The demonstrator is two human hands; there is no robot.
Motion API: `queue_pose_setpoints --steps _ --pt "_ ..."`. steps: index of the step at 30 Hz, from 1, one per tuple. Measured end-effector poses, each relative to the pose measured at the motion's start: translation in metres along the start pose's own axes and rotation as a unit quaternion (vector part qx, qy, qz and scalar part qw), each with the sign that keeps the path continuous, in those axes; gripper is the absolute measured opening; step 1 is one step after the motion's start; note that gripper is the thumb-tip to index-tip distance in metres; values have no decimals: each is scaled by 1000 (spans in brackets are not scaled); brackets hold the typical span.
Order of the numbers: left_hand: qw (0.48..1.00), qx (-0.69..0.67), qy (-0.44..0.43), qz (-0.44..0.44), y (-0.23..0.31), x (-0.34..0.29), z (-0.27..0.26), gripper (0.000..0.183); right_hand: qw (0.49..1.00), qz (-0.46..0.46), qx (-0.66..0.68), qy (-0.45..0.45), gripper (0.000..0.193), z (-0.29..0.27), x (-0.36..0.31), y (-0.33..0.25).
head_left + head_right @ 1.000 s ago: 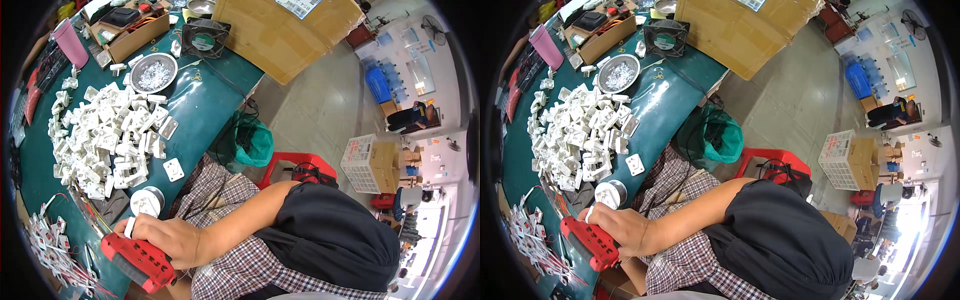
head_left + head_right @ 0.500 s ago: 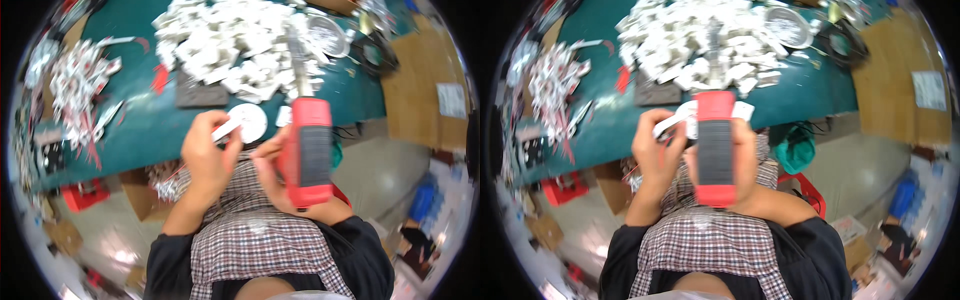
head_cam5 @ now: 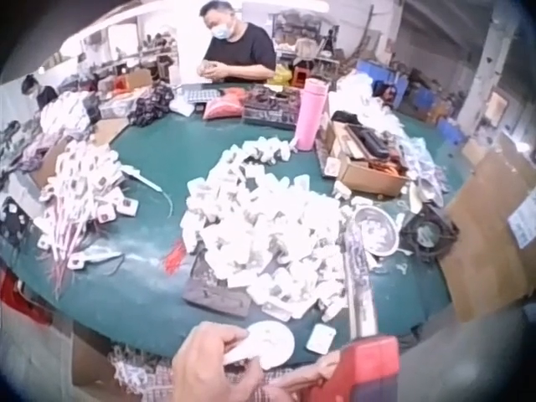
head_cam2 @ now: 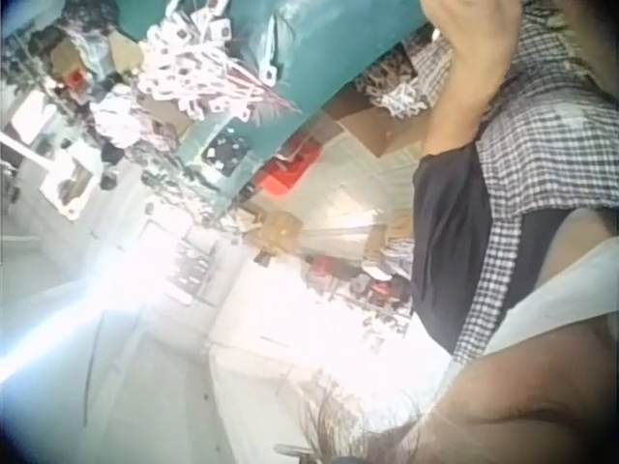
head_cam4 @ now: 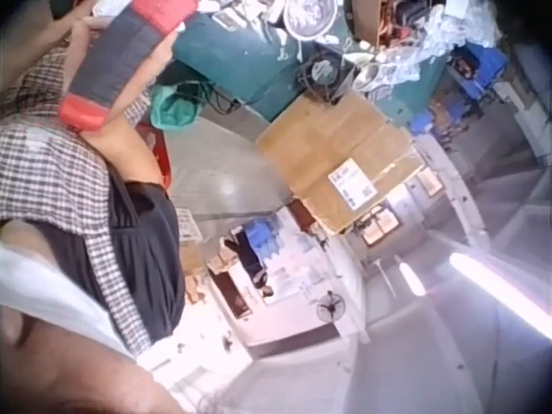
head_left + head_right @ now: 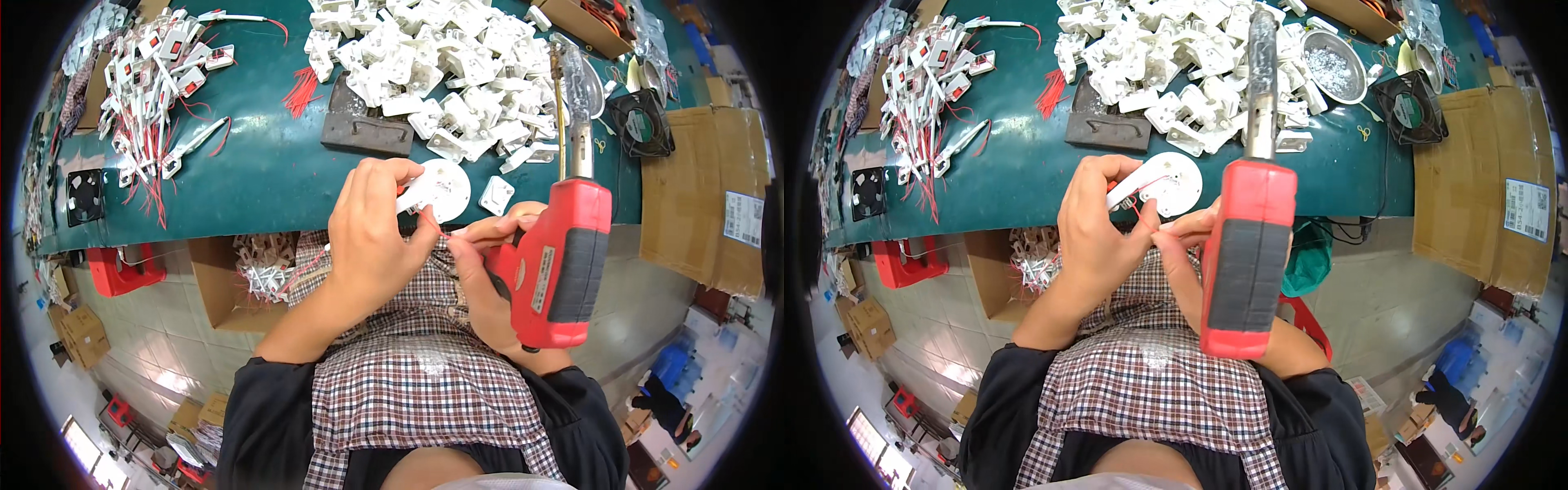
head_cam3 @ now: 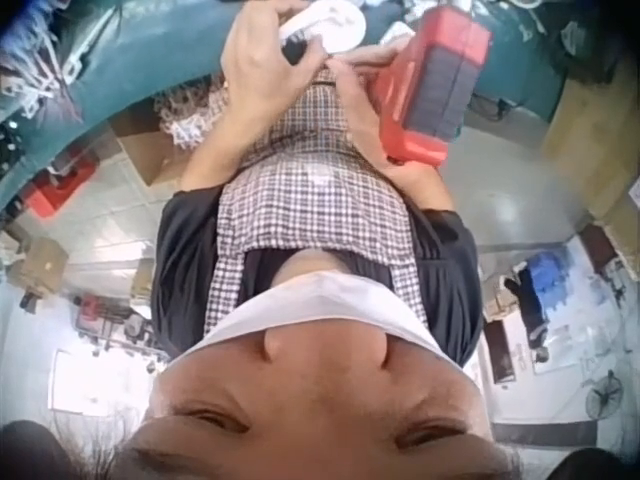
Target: Soldering red and white wires to small plastic electronic components at an assembly workbench.
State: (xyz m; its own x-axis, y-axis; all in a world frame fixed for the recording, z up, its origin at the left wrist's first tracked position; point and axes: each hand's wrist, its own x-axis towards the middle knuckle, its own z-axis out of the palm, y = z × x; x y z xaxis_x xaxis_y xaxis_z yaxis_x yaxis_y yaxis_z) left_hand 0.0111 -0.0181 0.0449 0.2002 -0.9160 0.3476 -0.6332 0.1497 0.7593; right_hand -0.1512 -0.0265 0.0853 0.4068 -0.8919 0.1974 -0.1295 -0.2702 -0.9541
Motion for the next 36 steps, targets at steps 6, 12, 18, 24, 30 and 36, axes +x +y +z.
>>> queue_pose_setpoints --steps 6,12,18,24,30,36 --pt "985 -166 -46 8 -9 5 -13 48 991 78 -79 79 38 -5 4 24" --pt "995 -42 -17 93 -12 5 -10 29 987 66 -63 132 49 -1 -2 51" --pt "996 -45 -20 71 -9 3 -10 23 983 47 -158 75 53 -6 -5 59" --pt "999 -9 0 42 -11 -1 -2 20 979 -29 -121 159 52 -2 0 65" --pt "998 35 6 47 -4 -3 4 21 972 -29 -196 128 51 -7 -7 64" --pt "994 64 44 83 -3 -5 11 24 985 123 -121 31 43 -37 -17 27"
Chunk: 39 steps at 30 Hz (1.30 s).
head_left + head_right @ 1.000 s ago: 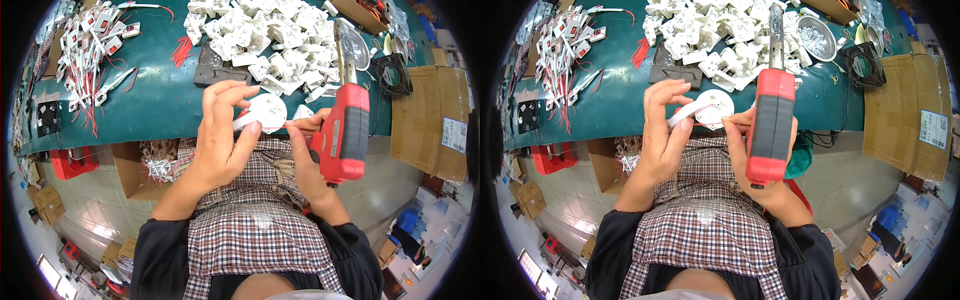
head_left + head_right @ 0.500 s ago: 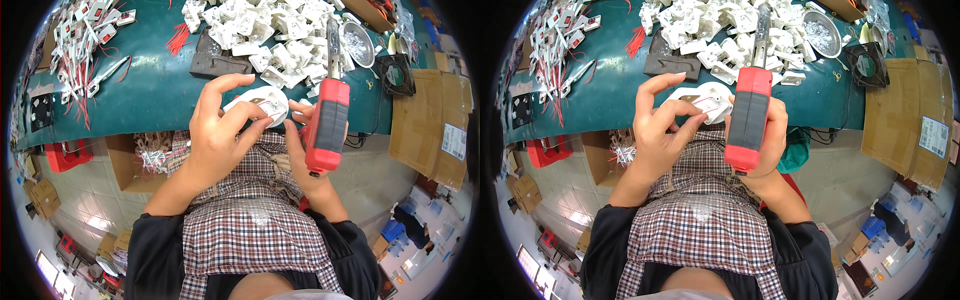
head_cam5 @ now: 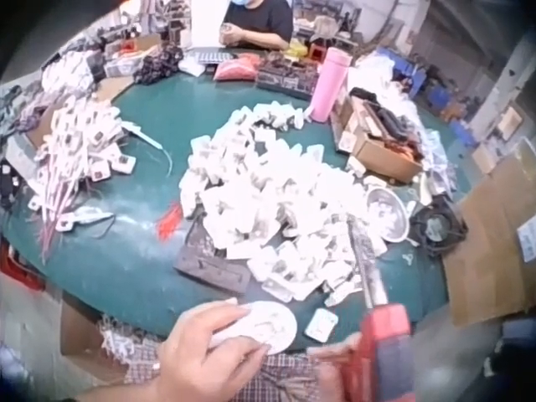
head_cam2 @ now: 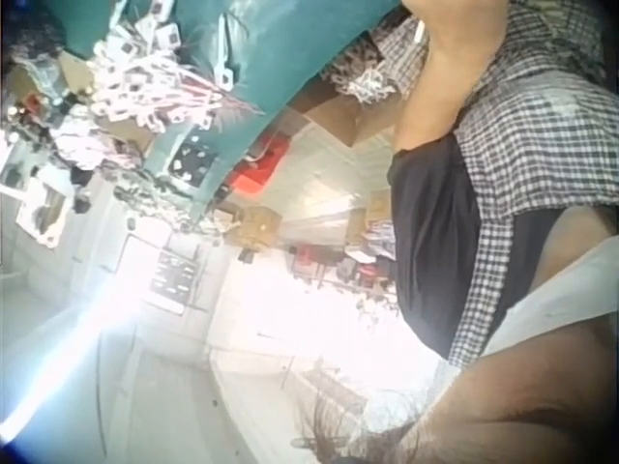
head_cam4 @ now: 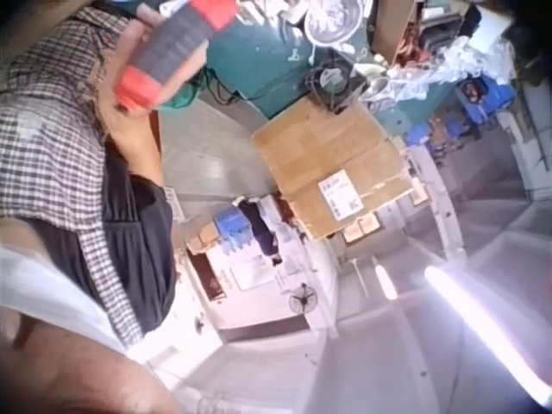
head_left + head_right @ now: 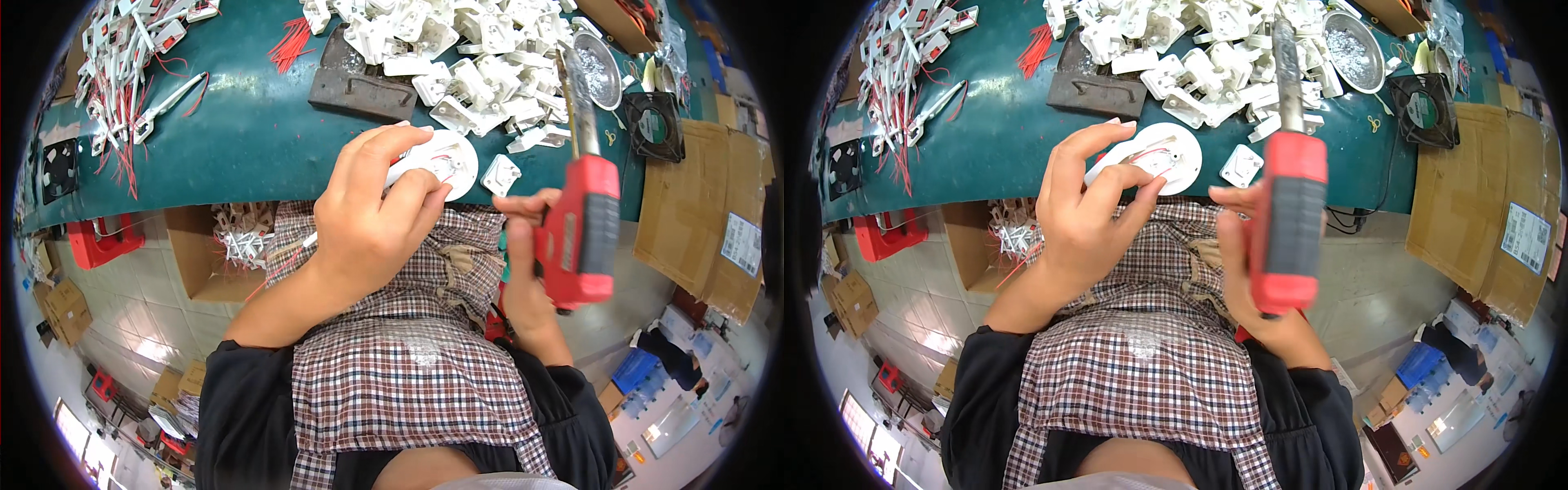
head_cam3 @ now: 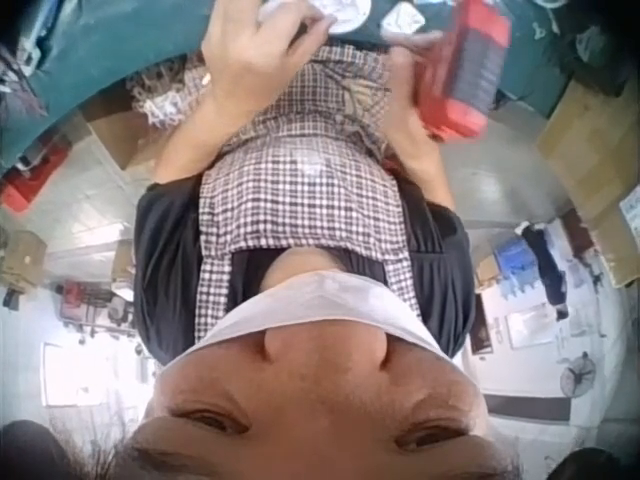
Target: Soldering red and white wires to small plastic electronic components at an assembly workbench.
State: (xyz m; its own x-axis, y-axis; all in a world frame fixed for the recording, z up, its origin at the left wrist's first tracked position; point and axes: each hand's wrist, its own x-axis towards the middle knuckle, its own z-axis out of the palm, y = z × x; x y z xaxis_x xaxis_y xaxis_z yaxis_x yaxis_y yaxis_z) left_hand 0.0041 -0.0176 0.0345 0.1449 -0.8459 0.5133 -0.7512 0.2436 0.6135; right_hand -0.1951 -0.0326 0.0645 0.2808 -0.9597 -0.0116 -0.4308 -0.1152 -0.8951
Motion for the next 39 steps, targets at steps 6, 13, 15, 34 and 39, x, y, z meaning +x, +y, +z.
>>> queue_pose_setpoints --steps 6,13,15,34,39 --pt "1000 5 25 11 -3 -5 5 23 996 43 67 45 47 -47 -36 -20" --pt "999 -11 38 15 -2 -5 5 22 994 40 -92 -37 34 -103 -68 -15" --pt "999 -15 39 21 -2 -5 7 23 986 37 -156 -39 27 -103 -69 -12" --pt "998 -2 47 31 -1 -8 11 22 976 -98 -164 -105 18 -84 -30 -21" --pt "998 -8 47 29 -1 -9 12 23 976 -130 -147 -90 19 -79 -25 -20"
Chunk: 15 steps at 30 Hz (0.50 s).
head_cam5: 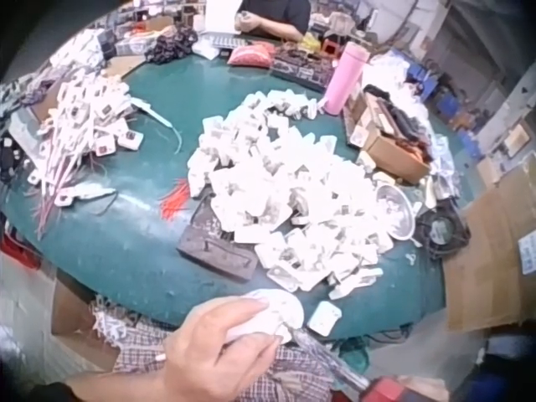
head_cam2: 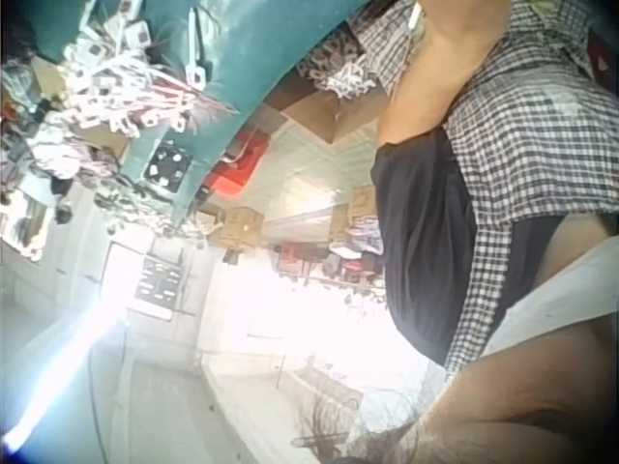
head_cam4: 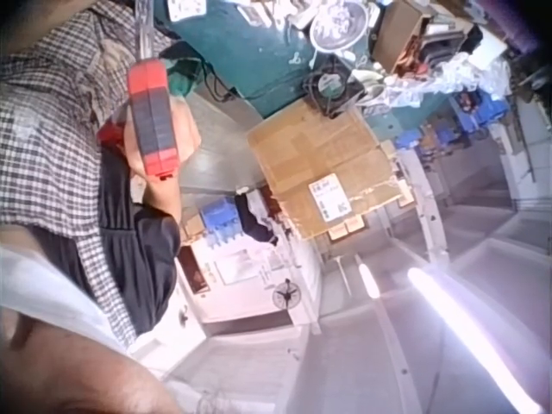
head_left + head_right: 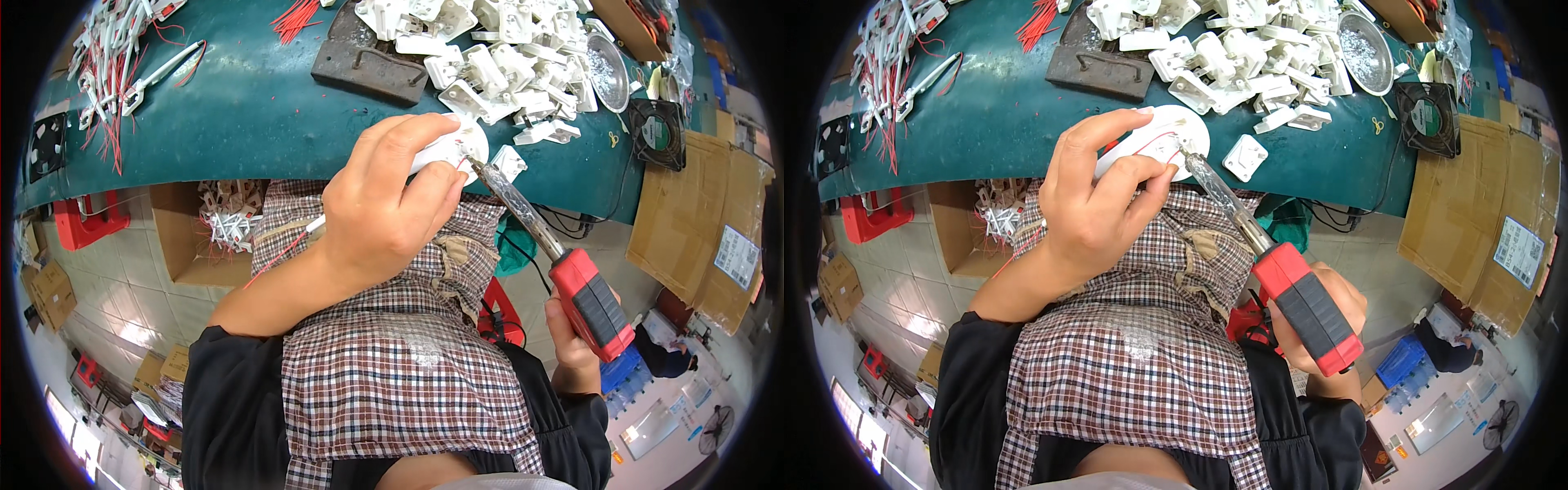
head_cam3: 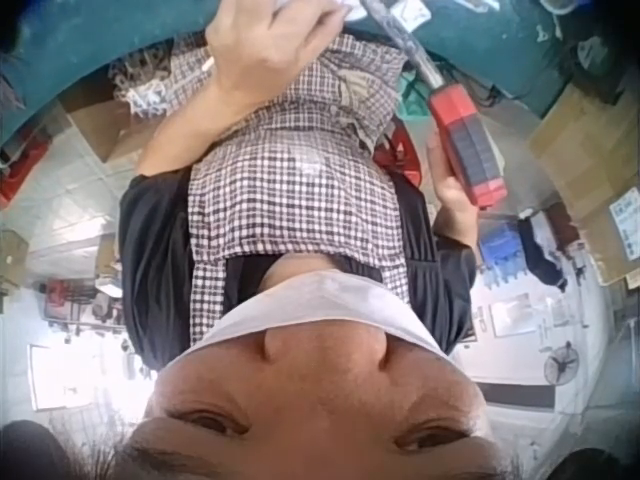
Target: Soldering red and white wires to small plastic electronic components at an assembly workbench.
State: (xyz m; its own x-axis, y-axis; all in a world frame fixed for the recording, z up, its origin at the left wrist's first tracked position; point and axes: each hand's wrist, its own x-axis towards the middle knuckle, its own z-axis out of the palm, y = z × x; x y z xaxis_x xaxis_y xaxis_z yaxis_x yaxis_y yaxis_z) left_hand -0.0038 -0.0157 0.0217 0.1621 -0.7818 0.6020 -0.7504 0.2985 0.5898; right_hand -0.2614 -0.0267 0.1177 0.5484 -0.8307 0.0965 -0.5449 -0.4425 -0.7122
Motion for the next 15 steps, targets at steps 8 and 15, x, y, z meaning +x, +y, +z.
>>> queue_pose_setpoints --steps 8,15 --pt "1000 -12 3 3 -1 -1 0 23 998 -16 -27 -49 22 -9 9 -2" --pt "1000 -24 -7 -2 -1 0 -2 23 996 -8 -30 -80 23 -16 13 -4"
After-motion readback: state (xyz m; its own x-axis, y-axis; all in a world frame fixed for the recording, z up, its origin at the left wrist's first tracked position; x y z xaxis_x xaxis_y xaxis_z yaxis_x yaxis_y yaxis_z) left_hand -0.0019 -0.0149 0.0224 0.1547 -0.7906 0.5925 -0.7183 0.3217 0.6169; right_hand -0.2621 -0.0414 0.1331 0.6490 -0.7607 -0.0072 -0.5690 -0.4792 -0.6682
